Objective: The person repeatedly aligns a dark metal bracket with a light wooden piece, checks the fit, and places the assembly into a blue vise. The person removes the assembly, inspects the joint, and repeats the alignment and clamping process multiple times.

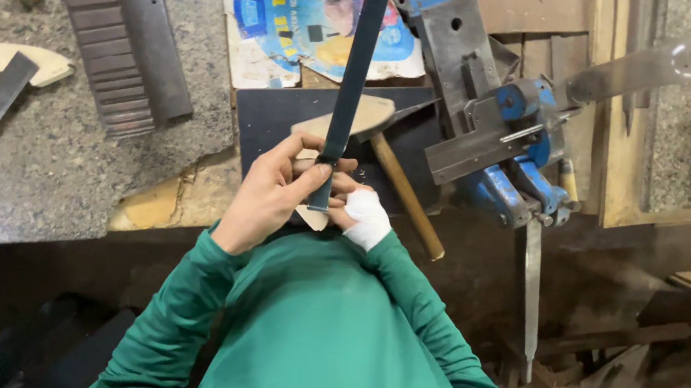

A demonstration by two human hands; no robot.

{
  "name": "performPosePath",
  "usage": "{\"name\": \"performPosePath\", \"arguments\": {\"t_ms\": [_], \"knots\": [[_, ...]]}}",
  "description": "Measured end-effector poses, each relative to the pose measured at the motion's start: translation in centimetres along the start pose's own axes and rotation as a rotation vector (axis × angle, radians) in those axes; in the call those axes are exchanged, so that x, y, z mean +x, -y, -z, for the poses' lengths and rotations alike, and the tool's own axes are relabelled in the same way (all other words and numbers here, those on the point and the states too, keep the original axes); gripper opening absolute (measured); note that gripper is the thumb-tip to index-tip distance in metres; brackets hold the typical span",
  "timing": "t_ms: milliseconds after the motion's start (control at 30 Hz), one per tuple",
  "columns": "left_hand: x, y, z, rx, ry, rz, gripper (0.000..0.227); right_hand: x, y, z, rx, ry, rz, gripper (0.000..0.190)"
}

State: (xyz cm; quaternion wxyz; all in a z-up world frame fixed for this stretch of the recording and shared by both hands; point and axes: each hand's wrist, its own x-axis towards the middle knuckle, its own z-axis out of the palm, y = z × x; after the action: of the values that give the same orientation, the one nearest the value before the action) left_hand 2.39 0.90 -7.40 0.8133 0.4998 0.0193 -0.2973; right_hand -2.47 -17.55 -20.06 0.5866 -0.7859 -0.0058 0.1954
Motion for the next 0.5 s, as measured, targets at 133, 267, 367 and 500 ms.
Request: {"name": "performPosePath", "arguments": {"t_ms": [133, 267, 367, 500], "knots": [[2.4, 1.8, -1.2, -0.019, -0.002, -0.005, 0.021, -3.9, 2.1, 3.1, -0.494, -0.317, 0.249, 0.039], [7.1, 4.1, -2.2, 0.087, -0.071, -0.122, 0.029, -14.0, 1.7, 9.8, -0.41, -0.763, 0.023, 0.026], [11.0, 4.9, -3.1, 0.353, -0.172, -0.17, 0.026, -21.8, -3.3, 14.8, -0.733, -1.019, -0.072, 0.032], [15.9, 5.4, -5.2, 0.763, -0.274, -0.339, 0.026, -30.9, -15.0, 18.3, -1.267, -0.733, -0.39, 0.074]]}}
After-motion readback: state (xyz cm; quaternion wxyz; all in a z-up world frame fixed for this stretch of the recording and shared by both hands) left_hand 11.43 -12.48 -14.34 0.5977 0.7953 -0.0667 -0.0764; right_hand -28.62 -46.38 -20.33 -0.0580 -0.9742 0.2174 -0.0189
